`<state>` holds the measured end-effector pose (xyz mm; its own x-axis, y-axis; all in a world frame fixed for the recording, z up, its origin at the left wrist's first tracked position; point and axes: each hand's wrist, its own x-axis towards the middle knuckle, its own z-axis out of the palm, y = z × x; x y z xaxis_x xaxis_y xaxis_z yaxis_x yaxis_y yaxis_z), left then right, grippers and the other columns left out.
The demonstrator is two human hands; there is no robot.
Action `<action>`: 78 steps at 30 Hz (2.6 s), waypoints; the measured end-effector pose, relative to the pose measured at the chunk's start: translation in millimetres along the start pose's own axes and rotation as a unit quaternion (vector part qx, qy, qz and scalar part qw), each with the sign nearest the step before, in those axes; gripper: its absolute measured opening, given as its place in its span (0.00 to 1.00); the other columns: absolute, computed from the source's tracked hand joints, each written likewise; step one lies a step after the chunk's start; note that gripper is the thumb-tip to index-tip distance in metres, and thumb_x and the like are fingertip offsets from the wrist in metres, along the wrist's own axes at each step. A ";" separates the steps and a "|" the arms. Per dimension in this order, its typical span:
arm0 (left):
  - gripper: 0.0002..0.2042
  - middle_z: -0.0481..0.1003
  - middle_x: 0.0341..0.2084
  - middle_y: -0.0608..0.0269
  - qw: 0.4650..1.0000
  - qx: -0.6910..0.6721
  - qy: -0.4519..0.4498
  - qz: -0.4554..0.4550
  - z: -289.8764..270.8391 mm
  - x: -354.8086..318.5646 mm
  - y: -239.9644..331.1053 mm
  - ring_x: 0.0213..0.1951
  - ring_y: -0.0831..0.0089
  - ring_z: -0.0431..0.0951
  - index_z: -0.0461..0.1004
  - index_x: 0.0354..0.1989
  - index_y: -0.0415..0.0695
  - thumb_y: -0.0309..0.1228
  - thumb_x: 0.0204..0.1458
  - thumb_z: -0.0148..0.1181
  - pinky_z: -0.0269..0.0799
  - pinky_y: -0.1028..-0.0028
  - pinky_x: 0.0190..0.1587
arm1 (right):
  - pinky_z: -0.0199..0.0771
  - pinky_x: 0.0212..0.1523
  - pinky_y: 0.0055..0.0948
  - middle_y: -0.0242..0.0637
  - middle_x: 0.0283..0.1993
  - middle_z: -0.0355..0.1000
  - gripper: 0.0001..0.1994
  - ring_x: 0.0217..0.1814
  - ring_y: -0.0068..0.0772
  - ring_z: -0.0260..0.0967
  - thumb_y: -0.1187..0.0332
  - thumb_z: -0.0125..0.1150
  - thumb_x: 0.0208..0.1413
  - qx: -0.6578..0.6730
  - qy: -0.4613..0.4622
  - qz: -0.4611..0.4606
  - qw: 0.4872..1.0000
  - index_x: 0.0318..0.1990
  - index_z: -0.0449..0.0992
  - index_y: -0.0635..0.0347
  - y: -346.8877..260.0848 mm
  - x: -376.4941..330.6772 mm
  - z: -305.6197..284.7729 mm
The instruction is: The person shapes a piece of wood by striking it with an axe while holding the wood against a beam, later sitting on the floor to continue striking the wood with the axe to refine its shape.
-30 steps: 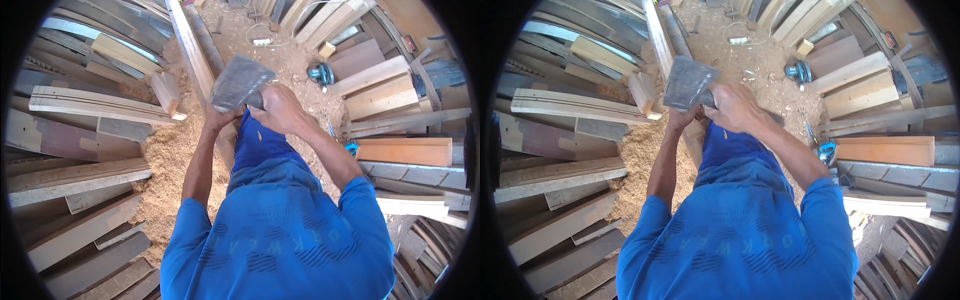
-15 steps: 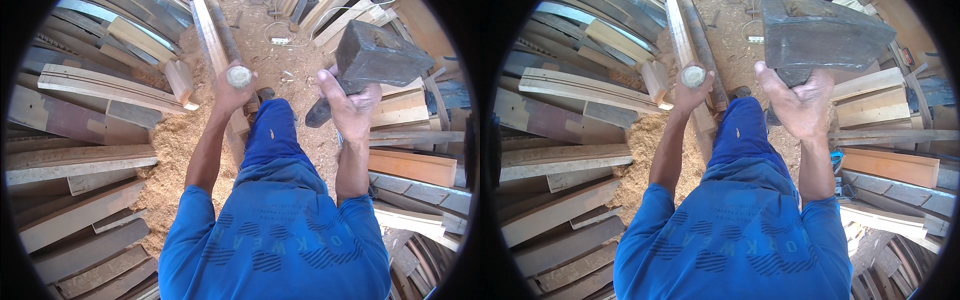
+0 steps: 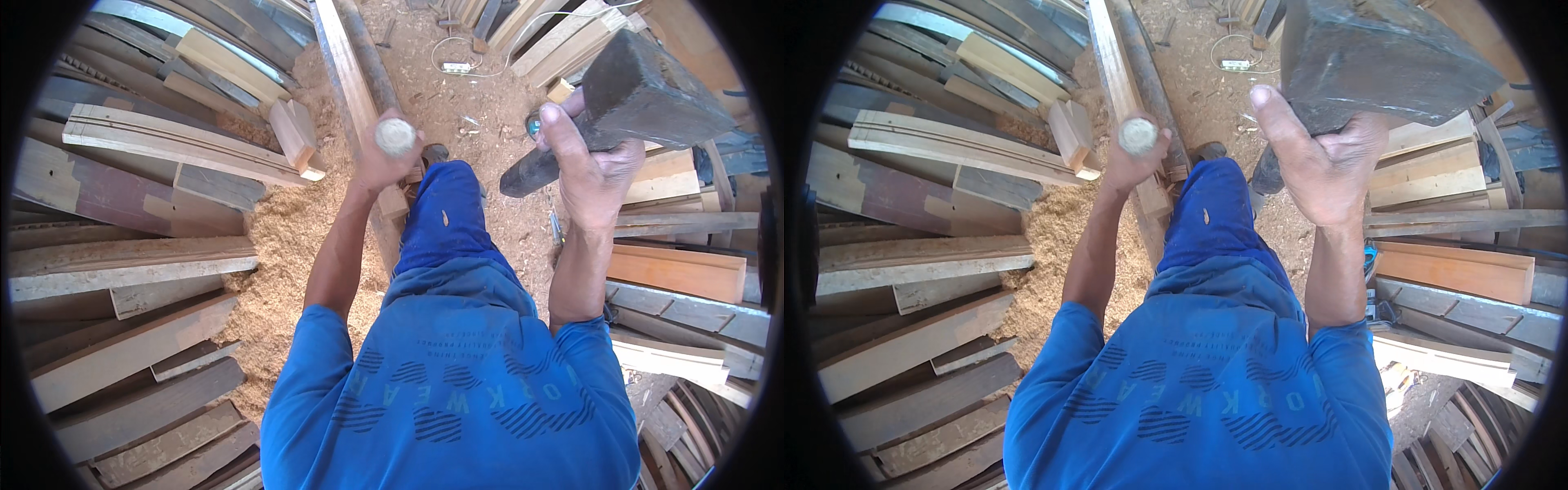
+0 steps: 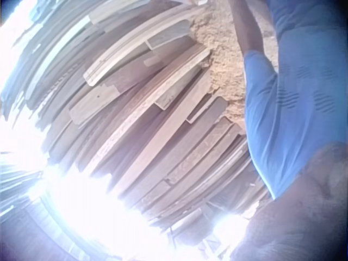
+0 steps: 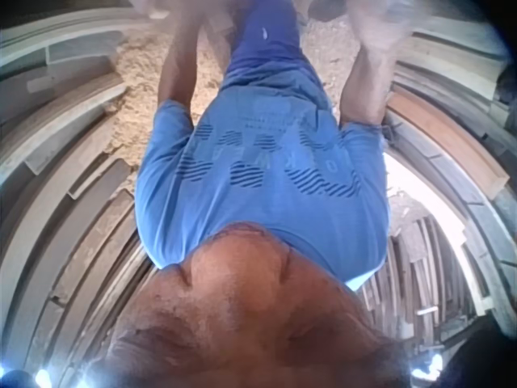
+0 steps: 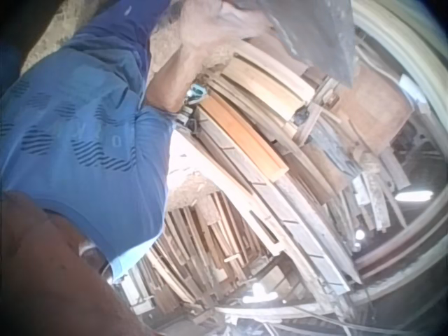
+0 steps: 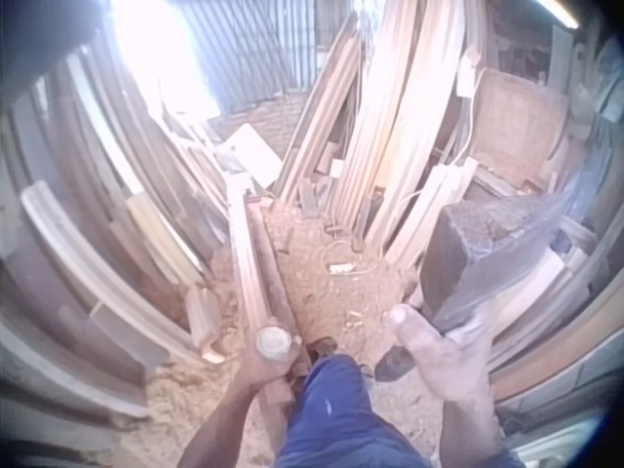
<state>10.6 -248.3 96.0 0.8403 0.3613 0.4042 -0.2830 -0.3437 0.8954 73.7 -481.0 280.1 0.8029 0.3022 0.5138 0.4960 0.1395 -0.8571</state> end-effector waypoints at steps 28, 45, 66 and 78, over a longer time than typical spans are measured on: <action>0.08 0.70 0.24 0.69 0.995 -0.065 -0.043 -0.066 -5.3 -4.9 -5.6 0.30 0.81 0.70 0.72 0.31 0.42 0.24 0.49 0.67 0.68 0.75 0.34 | 0.74 0.28 0.40 0.46 0.24 0.76 0.12 0.25 0.44 0.76 0.64 0.63 0.56 -0.230 -0.245 0.123 0.934 0.30 0.77 0.67 26.9 15.4 49.5; 0.12 0.76 0.33 0.67 0.998 -0.020 -0.040 -0.046 -10.0 -18.1 -8.9 0.36 0.77 0.75 0.76 0.42 0.40 0.22 0.47 0.65 0.72 0.72 0.39 | 0.75 0.37 0.42 0.51 0.28 0.75 0.10 0.32 0.52 0.74 0.67 0.67 0.51 -0.422 -0.390 0.015 0.818 0.31 0.77 0.68 81.2 -12.1 46.7; 0.16 0.79 0.38 0.63 0.985 0.002 0.166 -0.040 6.9 4.0 -21.5 0.40 0.74 0.80 0.75 0.46 0.38 0.24 0.48 0.67 0.75 0.74 0.44 | 0.76 0.45 0.45 0.54 0.35 0.77 0.16 0.40 0.56 0.77 0.68 0.67 0.50 -0.277 -0.345 0.127 0.888 0.46 0.77 0.64 73.9 -17.5 48.4; 0.06 0.74 0.22 0.70 0.989 -0.069 -0.016 -0.132 -0.1 22.7 15.3 0.23 0.83 0.75 0.73 0.34 0.43 0.25 0.54 0.66 0.70 0.79 0.24 | 0.76 0.47 0.32 0.43 0.38 0.80 0.13 0.39 0.31 0.76 0.71 0.65 0.55 -0.116 -0.144 0.106 0.977 0.45 0.77 0.69 28.2 7.4 7.4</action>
<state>25.3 -245.3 118.8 0.9068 0.3943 0.1491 -0.1109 -0.1181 0.9868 91.1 -467.8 259.4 0.7857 0.5591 0.2649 0.4171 -0.1624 -0.8942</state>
